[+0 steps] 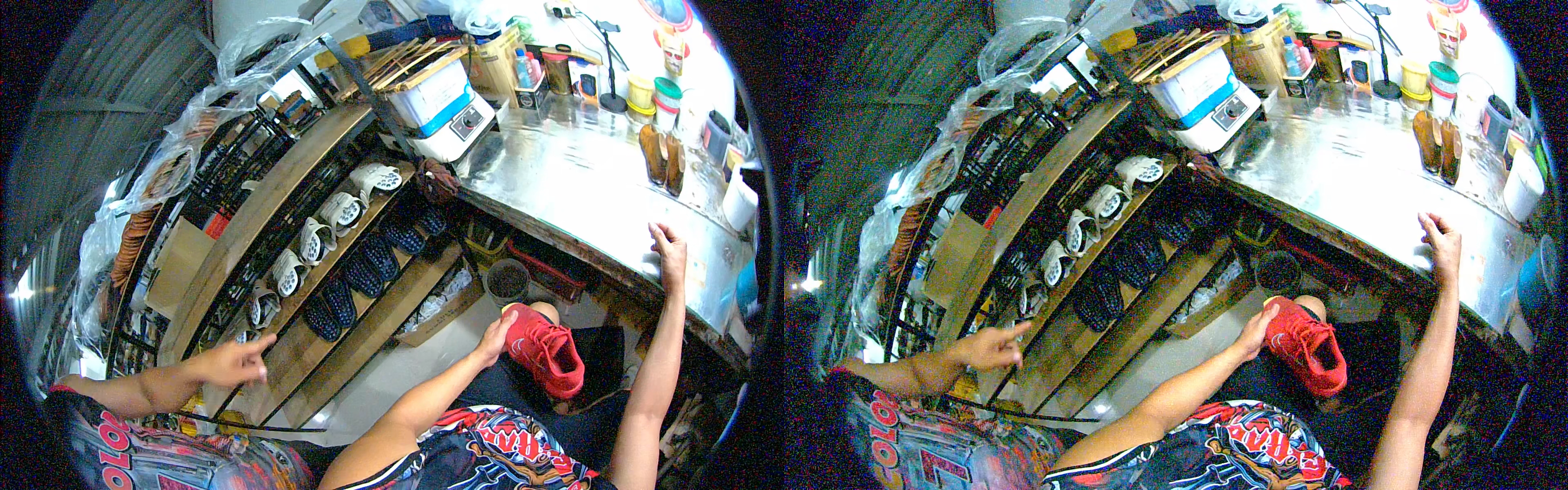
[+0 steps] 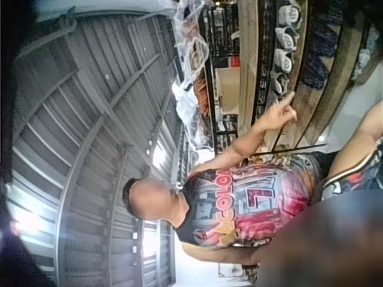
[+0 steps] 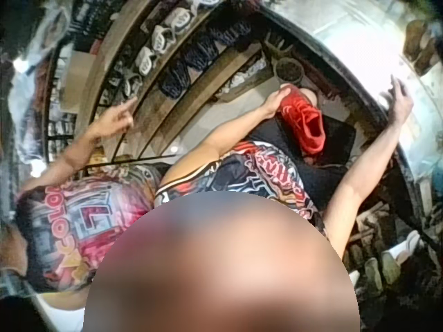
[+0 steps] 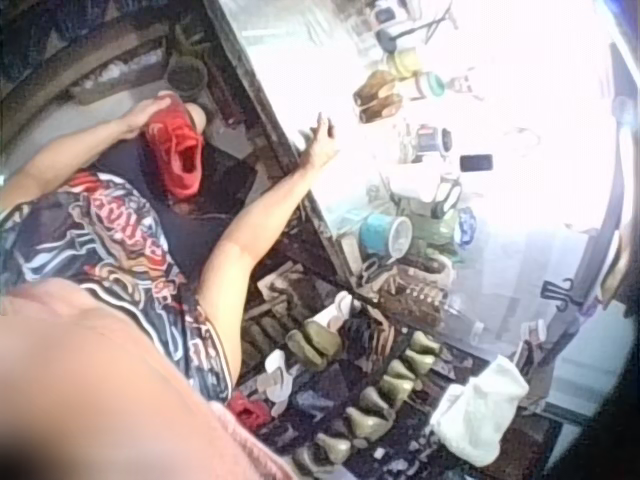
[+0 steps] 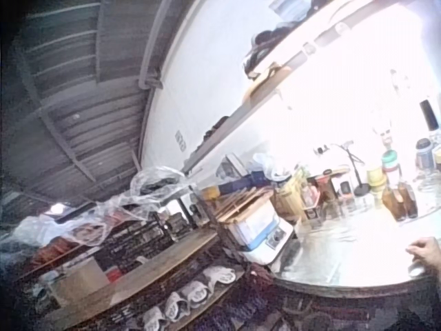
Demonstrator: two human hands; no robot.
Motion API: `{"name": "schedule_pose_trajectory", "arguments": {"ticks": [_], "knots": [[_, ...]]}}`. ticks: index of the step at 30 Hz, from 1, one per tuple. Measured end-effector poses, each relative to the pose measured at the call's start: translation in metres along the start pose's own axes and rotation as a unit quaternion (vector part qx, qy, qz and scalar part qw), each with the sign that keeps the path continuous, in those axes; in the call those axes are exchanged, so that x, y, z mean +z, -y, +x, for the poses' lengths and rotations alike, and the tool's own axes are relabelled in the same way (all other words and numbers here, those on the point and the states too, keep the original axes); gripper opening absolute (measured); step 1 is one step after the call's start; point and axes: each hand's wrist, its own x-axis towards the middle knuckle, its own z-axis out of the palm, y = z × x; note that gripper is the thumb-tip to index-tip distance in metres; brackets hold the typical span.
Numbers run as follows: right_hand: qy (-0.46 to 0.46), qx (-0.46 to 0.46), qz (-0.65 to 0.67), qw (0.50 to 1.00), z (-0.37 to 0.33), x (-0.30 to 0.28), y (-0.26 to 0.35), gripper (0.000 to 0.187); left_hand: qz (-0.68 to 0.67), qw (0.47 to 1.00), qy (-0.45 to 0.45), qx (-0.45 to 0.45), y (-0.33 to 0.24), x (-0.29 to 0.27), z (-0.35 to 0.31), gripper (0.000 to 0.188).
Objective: The person removes a tan insole from a red sneaker, then repeatedly presses and rubs the insole against the shoe's interior and upper edge. The person continues to handle and inspect the shoe throughout the clip.
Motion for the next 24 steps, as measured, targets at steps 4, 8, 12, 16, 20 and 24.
{"name": "schedule_pose_trajectory", "arguments": {"ticks": [4, 8, 12, 16, 20, 24], "knots": [[0.01, -0.021, -0.002, 1.0, -0.0012, -0.0001, 0.0012, 0.04, -0.01, 0.999, 0.003, -0.032, 0.0009, -0.0039, 0.0031, 0.062], [0.015, -0.037, -0.025, 0.999, -0.0003, -0.0005, 0.0013, 0.039, 0.001, 0.999, 0.005, -0.04, -0.0025, -0.0023, 0.0023, 0.064], [0.019, -0.019, -0.019, 0.999, -0.002, -0.0008, 0.0021, 0.037, 0.004, 1.0, 0.006, -0.011, -0.0059, 0.0017, -0.0022, 0.066], [0.013, -0.029, -0.014, 0.999, -0.0023, 0.0008, 0.0022, 0.035, 0.01, 1.0, 0.006, -0.007, -0.0058, 0.0026, -0.0025, 0.065], [0.013, -0.035, -0.023, 0.999, 0.0014, 0.0009, 0.001, 0.035, -0.001, 0.999, -0.004, -0.034, -0.0058, -0.0001, -0.0015, 0.063], [0.018, -0.026, -0.017, 0.999, 0.0027, -0.0015, -0.0017, 0.036, -0.015, 0.999, 0.0, -0.038, -0.0063, -0.0005, -0.0015, 0.063]]}}
